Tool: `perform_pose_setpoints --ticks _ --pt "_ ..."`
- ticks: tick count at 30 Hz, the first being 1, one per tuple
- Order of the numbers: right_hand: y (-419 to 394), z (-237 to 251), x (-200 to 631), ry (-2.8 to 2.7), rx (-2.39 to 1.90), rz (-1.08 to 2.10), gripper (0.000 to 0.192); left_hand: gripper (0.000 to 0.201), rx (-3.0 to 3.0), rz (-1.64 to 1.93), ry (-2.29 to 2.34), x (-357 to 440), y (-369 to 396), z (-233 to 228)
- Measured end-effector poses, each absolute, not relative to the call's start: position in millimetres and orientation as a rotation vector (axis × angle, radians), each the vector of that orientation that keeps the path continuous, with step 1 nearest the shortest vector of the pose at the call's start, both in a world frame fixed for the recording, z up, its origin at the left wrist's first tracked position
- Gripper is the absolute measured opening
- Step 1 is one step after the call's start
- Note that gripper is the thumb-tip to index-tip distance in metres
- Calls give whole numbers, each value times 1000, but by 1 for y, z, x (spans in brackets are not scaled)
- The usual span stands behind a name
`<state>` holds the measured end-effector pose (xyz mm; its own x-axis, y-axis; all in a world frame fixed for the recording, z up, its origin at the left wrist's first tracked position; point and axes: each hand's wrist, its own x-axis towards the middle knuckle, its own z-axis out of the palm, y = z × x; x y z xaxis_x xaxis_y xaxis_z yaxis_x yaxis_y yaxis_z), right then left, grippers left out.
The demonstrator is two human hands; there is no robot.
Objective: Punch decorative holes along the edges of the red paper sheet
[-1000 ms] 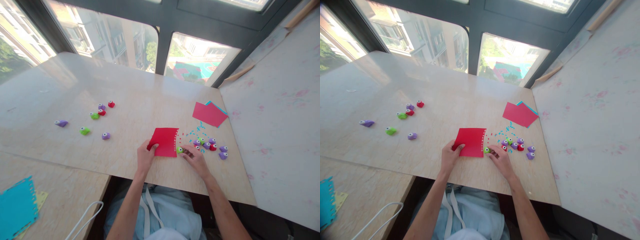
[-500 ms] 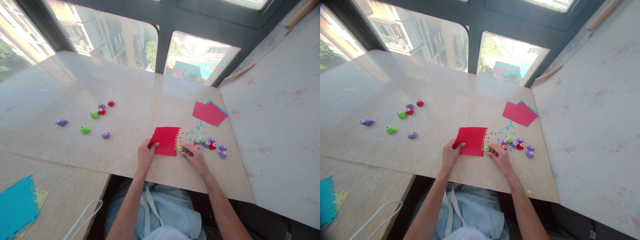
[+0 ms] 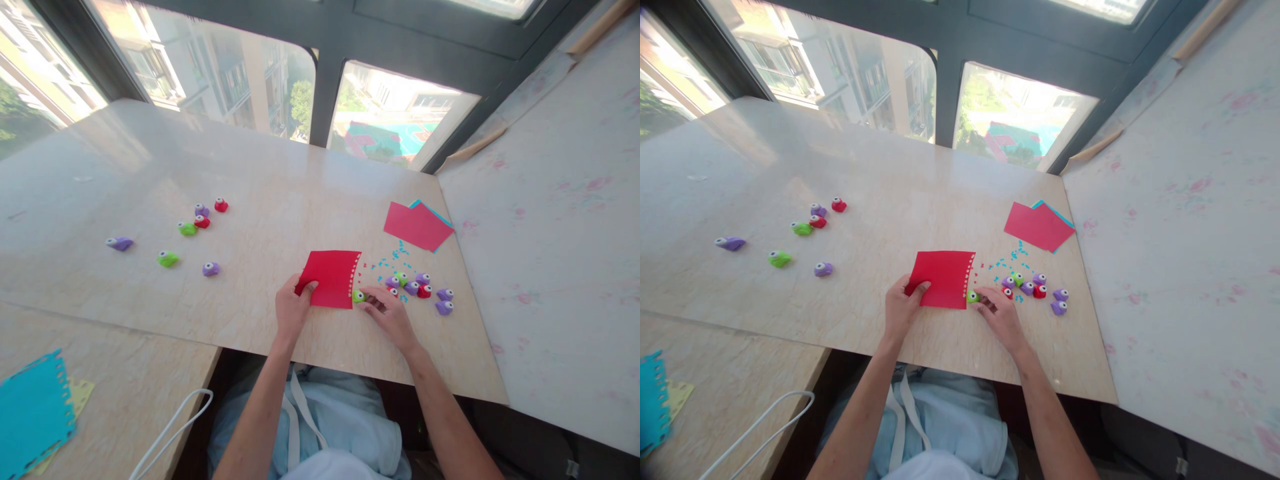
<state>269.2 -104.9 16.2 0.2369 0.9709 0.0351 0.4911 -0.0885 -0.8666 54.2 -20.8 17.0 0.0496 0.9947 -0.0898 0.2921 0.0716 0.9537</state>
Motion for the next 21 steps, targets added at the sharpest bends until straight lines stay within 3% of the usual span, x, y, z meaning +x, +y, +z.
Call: perform_pose_setpoints --ticks 21 --pt "-104 14 271 -1407 -1709 710 25 20 1417 917 1496 60 -20 17"
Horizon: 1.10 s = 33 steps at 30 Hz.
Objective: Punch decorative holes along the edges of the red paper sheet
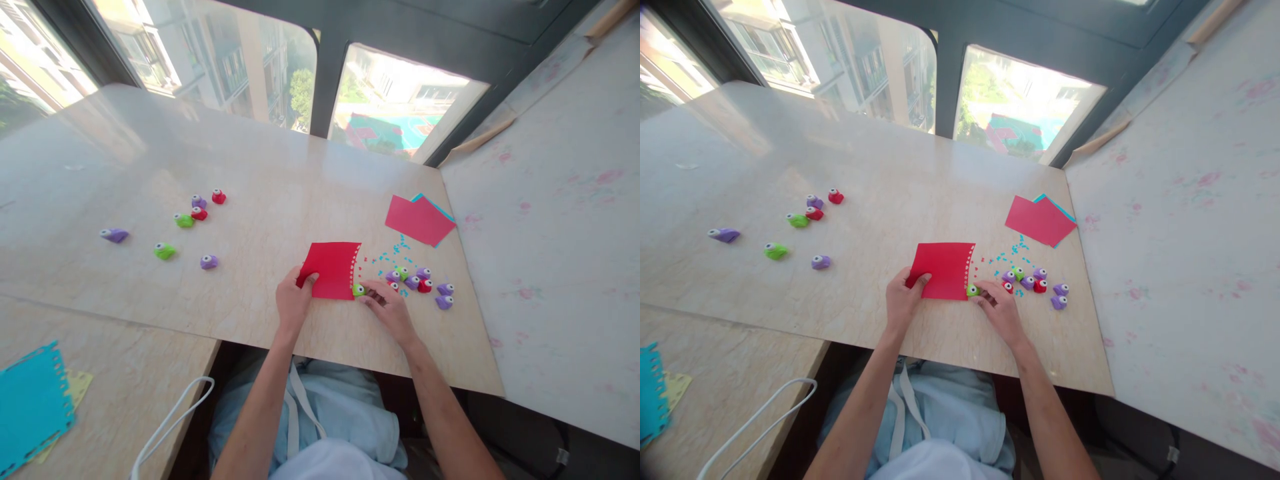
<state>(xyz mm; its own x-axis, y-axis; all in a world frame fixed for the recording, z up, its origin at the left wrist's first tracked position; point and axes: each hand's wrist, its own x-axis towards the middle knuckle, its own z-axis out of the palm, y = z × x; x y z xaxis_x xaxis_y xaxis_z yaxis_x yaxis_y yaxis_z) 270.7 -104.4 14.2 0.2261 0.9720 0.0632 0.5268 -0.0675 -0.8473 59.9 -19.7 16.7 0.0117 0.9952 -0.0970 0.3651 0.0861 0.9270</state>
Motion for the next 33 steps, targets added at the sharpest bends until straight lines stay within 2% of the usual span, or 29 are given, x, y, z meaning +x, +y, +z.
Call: perform_pose_setpoints --ticks 33 --pt "-105 14 269 -1421 -1715 716 29 29 1454 816 1579 71 -18 20"
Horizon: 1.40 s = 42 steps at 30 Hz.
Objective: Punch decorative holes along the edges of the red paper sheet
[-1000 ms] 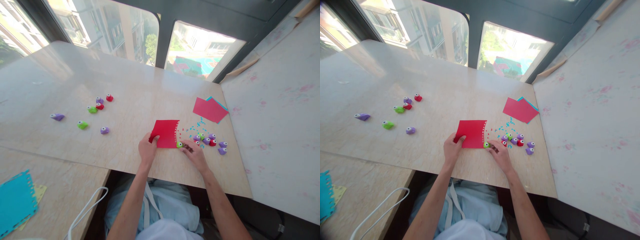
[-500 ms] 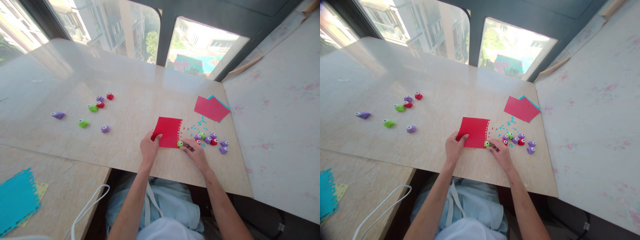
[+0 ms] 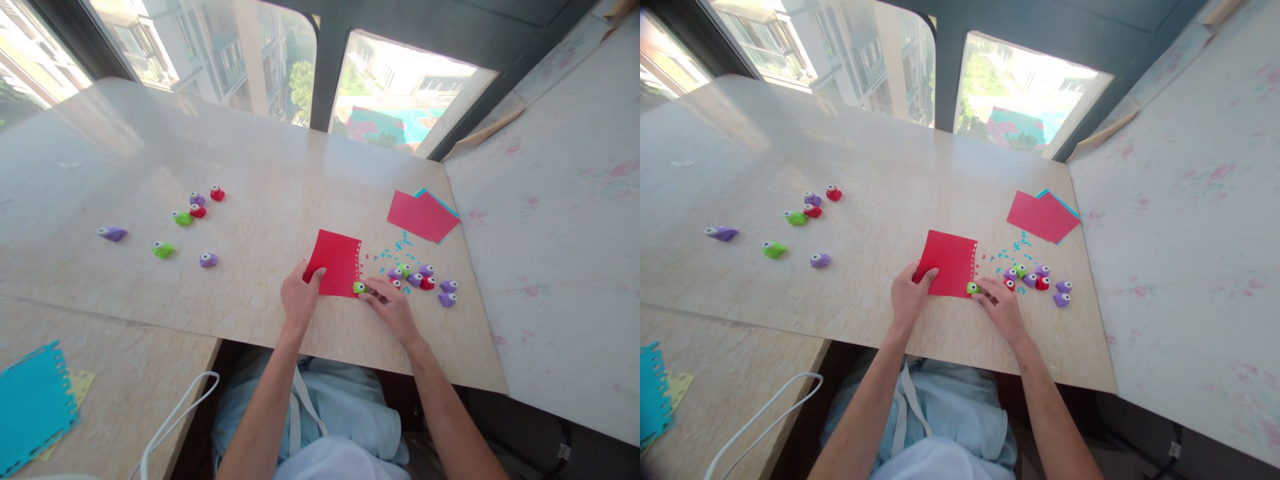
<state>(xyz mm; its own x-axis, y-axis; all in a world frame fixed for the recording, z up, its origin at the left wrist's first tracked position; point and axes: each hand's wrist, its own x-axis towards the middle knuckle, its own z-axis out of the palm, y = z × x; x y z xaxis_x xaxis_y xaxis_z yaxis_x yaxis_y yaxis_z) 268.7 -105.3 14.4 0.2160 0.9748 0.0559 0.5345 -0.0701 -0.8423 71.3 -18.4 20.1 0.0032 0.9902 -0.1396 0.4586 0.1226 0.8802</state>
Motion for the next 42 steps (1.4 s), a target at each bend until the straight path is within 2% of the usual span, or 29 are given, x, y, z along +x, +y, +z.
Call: perform_pose_setpoints --ticks 42 --pt "-107 22 264 -1506 -1734 656 26 29 1347 784 1649 73 -18 27"
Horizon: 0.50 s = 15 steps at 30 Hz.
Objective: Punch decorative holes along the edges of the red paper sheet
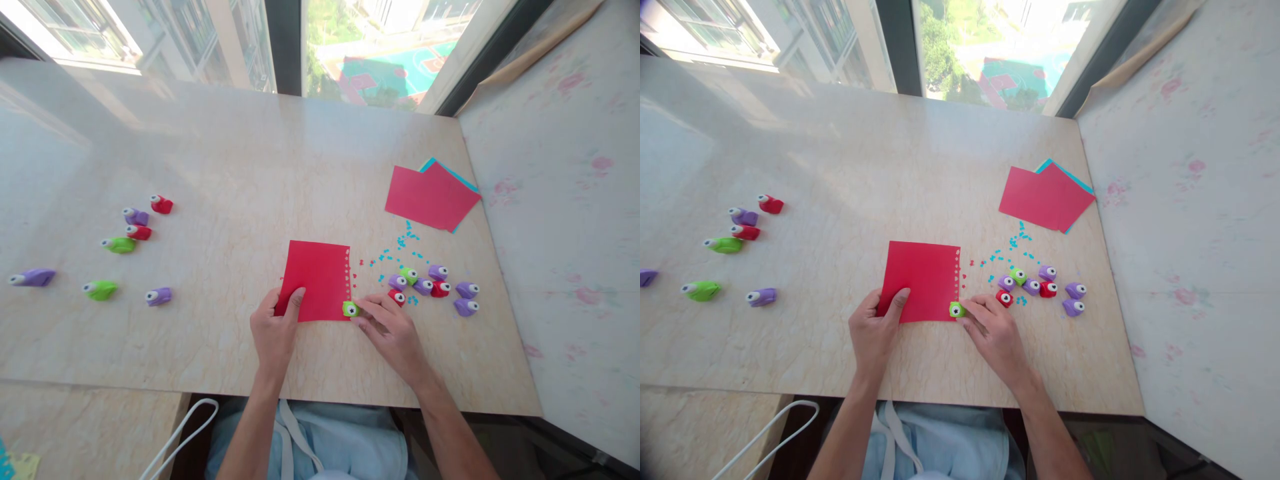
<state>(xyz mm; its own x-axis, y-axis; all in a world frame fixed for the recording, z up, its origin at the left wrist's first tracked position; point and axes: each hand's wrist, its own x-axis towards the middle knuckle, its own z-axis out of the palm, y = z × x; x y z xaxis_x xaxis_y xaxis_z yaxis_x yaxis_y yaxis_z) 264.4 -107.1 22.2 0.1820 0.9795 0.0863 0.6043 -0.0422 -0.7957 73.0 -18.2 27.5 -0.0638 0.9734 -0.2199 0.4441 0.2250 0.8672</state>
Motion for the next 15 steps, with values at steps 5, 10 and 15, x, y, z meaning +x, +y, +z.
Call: perform_pose_setpoints --ticks 5,10,15 --pt "-106 21 262 -1509 -1751 619 29 31 1366 781 1652 72 -18 26" --pt "-108 20 261 -1525 -1765 632 30 29 1391 780 1653 72 -18 26" --pt "-110 23 262 -1512 -1782 658 31 29 1394 782 1639 72 -18 27"
